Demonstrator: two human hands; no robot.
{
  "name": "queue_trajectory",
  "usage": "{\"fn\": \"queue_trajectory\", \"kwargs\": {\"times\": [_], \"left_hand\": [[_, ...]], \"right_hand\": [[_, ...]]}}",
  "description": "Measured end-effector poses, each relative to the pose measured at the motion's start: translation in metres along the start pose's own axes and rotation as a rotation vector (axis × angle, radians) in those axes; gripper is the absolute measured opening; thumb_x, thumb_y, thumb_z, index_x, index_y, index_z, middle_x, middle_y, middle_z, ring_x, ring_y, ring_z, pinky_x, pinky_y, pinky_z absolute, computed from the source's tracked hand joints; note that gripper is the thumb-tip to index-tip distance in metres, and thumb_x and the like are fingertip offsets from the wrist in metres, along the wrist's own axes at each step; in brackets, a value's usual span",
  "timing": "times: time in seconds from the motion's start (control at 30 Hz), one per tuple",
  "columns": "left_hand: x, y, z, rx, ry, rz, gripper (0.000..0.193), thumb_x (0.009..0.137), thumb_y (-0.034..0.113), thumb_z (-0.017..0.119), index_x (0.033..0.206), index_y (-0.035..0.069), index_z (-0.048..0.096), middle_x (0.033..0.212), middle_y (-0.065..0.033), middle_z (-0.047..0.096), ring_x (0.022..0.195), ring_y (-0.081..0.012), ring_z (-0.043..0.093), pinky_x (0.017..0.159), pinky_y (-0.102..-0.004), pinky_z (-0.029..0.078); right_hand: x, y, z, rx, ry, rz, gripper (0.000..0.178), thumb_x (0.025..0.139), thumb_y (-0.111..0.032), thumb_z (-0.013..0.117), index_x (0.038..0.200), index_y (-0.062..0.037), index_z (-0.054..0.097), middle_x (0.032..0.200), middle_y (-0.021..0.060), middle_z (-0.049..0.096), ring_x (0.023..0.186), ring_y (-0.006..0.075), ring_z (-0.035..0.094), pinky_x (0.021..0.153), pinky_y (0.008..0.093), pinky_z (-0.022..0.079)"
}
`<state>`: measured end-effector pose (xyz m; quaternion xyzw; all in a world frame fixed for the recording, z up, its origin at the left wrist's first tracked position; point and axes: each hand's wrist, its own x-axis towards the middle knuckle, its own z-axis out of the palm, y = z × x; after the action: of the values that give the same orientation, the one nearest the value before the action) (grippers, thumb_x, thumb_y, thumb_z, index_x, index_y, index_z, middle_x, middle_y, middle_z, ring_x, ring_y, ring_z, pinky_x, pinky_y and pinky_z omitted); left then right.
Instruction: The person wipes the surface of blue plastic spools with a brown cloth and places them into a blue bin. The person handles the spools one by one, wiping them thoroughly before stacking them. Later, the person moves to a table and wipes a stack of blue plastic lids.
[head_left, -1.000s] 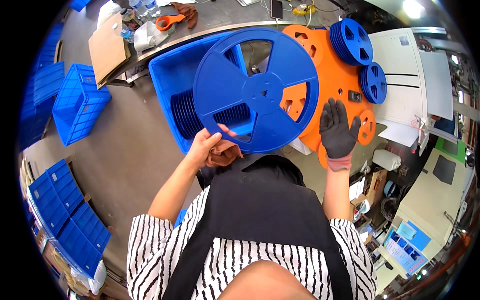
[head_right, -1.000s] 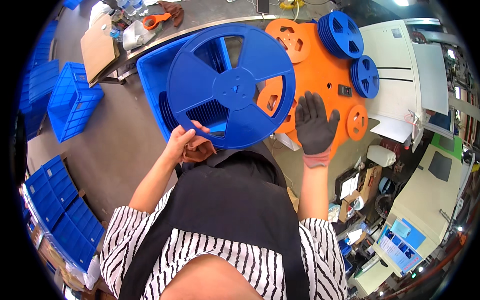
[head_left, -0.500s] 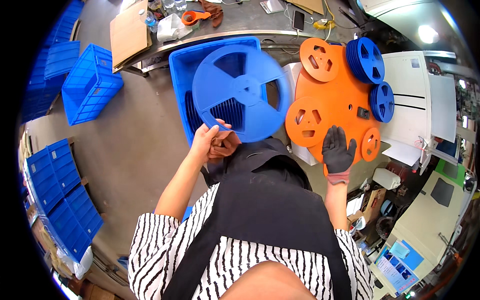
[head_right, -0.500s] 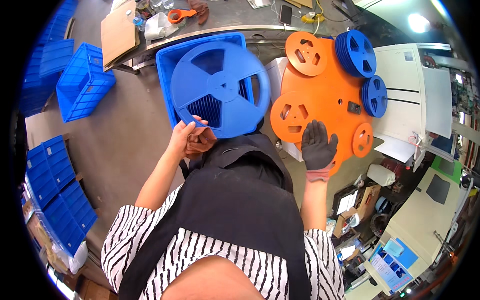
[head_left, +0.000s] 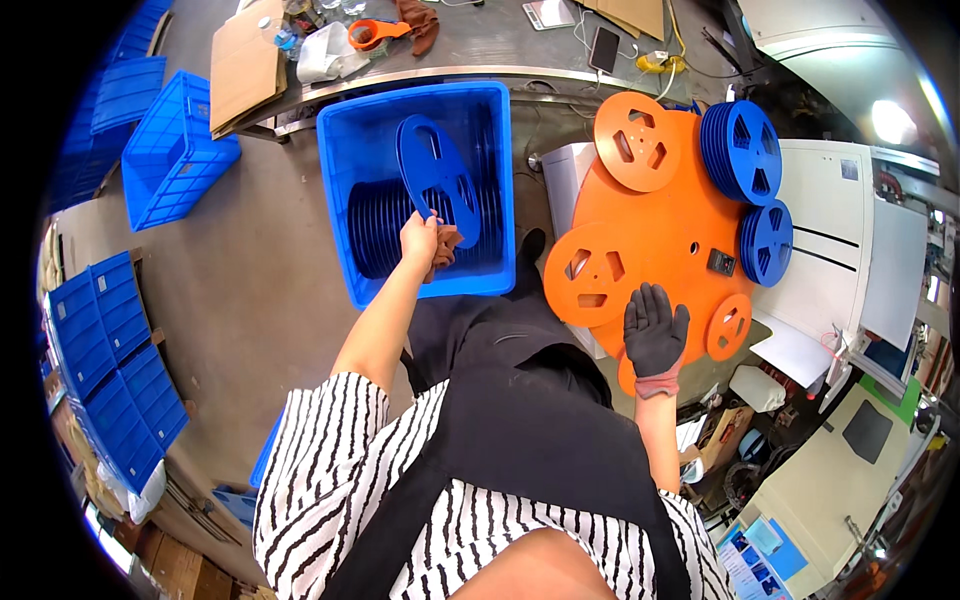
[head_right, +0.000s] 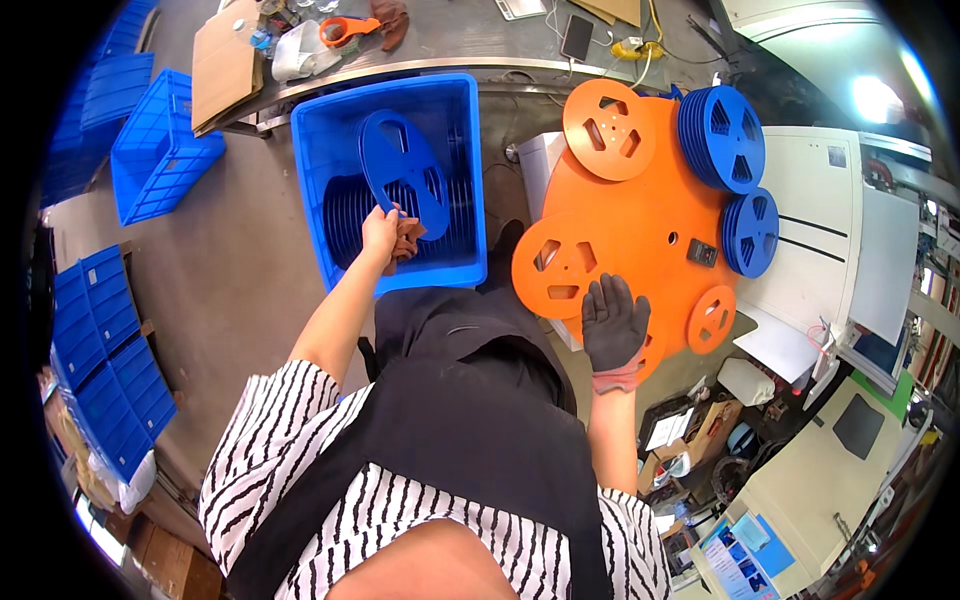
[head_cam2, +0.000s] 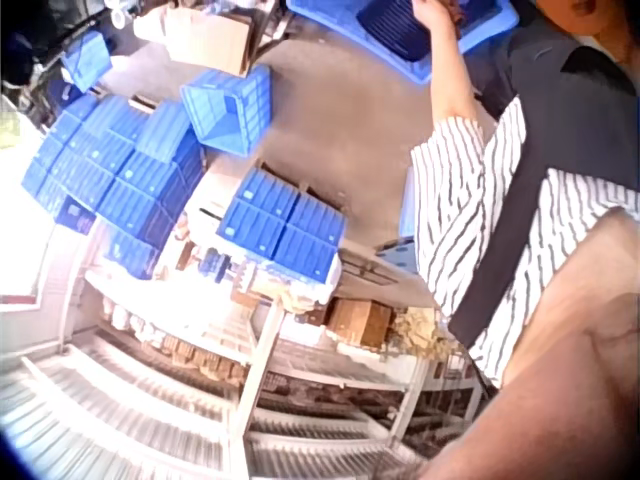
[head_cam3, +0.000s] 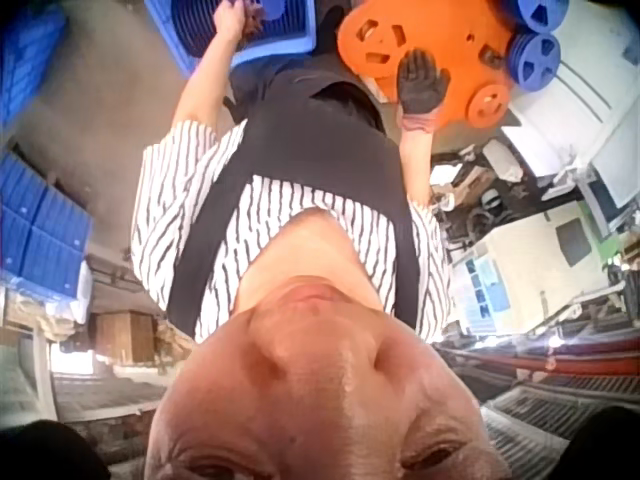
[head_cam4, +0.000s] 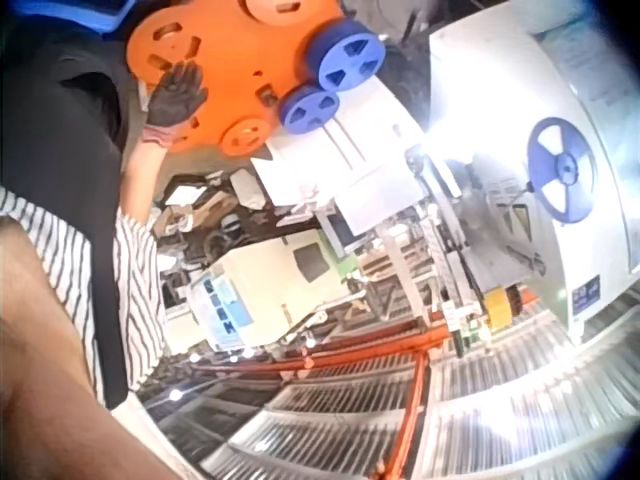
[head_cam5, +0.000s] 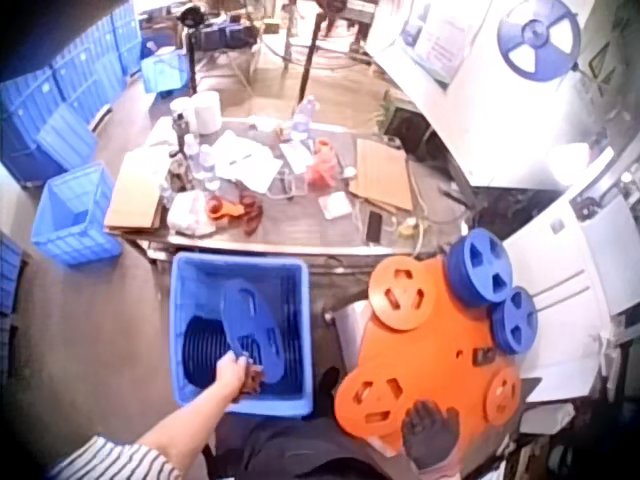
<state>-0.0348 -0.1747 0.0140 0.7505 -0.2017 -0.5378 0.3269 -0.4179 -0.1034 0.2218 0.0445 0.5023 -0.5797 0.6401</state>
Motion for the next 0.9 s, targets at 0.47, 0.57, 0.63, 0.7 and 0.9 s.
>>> {"fn": "queue_trajectory", "kwargs": {"times": [0.47, 0.57, 0.63, 0.7, 0.9], "left_hand": [[0.025, 0.059, 0.113, 0.357, -0.125, -0.252, 0.025, 0.099, 0.017, 0.046, 0.12, 0.004, 0.046, 0.09, -0.0166, 0.067, 0.062, -0.0232, 0.064, 0.045, -0.0358, 0.05], [0.033, 0.019, 0.111, 0.305, -0.113, -0.131, 0.049, 0.094, 0.023, 0.056, 0.136, 0.005, 0.037, 0.107, -0.0165, 0.064, 0.072, -0.0264, 0.06, 0.054, -0.0383, 0.045], [0.061, -0.06, 0.094, 0.512, -0.067, 0.165, 0.074, 0.086, 0.026, 0.067, 0.146, 0.004, 0.03, 0.13, -0.0196, 0.056, 0.104, -0.0316, 0.063, 0.085, -0.0376, 0.054], [0.04, -0.063, 0.098, 0.317, -0.142, -0.033, 0.086, 0.077, 0.02, 0.075, 0.146, 0.001, 0.028, 0.136, -0.0201, 0.051, 0.122, -0.0307, 0.053, 0.101, -0.0354, 0.044], [-0.061, -0.094, 0.083, 0.461, -0.356, -0.535, 0.085, 0.075, 0.016, 0.078, 0.146, 0.003, 0.033, 0.132, -0.012, 0.053, 0.116, -0.0253, 0.054, 0.094, -0.0381, 0.047]], "right_hand": [[0.124, -0.057, -0.067, 0.016, 0.024, 0.199, 0.052, 0.097, -0.045, 0.047, 0.129, -0.0044, 0.053, 0.136, 0.0121, 0.051, 0.126, 0.0281, 0.048, 0.106, 0.0416, 0.039], [0.177, -0.081, -0.08, -0.048, -0.073, 0.192, 0.046, 0.099, -0.042, 0.045, 0.128, -0.0077, 0.052, 0.135, 0.0077, 0.05, 0.119, 0.0282, 0.05, 0.101, 0.0412, 0.041], [0.214, -0.111, -0.071, -0.239, 0.024, 0.031, 0.045, 0.099, -0.036, 0.048, 0.133, -0.0066, 0.047, 0.134, 0.0093, 0.049, 0.119, 0.0273, 0.05, 0.102, 0.0407, 0.04], [0.269, -0.148, -0.071, -0.44, 0.098, -0.207, 0.046, 0.098, -0.029, 0.052, 0.137, -0.0063, 0.043, 0.136, 0.011, 0.046, 0.122, 0.0264, 0.048, 0.104, 0.0394, 0.038], [0.427, -0.266, 0.005, -1.361, 0.264, -0.934, 0.077, 0.08, -0.027, 0.074, 0.143, -0.0032, 0.035, 0.144, 0.0196, 0.037, 0.133, 0.0343, 0.038, 0.108, 0.0395, 0.035]]}}
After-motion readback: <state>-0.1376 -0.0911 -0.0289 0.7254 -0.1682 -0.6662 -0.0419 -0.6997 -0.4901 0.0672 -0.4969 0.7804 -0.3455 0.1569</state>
